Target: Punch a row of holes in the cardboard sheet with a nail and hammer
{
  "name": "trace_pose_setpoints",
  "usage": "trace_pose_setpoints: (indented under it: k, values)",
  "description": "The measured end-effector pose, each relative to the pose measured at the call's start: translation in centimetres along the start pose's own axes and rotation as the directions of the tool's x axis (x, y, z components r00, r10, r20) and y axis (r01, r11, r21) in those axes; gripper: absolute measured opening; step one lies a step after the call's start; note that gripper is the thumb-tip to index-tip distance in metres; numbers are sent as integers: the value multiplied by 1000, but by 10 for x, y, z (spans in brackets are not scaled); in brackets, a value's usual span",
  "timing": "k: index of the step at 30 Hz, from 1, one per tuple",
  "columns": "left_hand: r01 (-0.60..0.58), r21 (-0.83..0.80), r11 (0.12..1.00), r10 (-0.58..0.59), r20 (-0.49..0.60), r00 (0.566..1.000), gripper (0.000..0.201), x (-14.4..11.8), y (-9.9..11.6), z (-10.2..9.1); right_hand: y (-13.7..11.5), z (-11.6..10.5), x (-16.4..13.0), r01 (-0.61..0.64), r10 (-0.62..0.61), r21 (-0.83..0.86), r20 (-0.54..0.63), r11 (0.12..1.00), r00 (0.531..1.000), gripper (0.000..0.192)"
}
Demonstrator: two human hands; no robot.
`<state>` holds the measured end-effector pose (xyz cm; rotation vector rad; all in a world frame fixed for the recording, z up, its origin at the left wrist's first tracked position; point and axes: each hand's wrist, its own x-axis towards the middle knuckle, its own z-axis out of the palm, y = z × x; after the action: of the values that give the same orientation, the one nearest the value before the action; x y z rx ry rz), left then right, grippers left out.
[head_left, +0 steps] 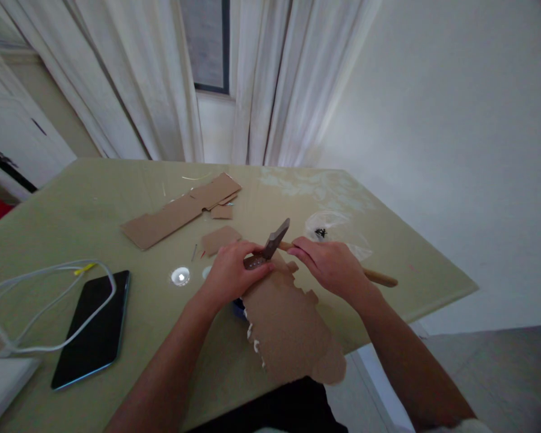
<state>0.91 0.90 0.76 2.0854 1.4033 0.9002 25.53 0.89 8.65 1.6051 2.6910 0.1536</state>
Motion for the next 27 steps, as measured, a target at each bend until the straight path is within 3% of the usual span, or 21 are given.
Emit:
trace_pose_setpoints:
  k: [19, 24, 27]
  values:
    - [11, -14, 1000, -11, -13, 1000, 29, -1, 1, 0, 1, -1, 0, -10, 10, 21, 13, 1000, 1000, 57]
    - [22, -12, 1000, -22, -16, 1000, 30, -2, 2, 1, 0, 0, 2, 2, 0, -34, 61, 999, 998, 51]
    - [27, -13, 1000, -27, -12, 1000, 31, -2, 1, 0, 4, 4, 4, -6, 5, 14, 11, 1000, 1000, 55]
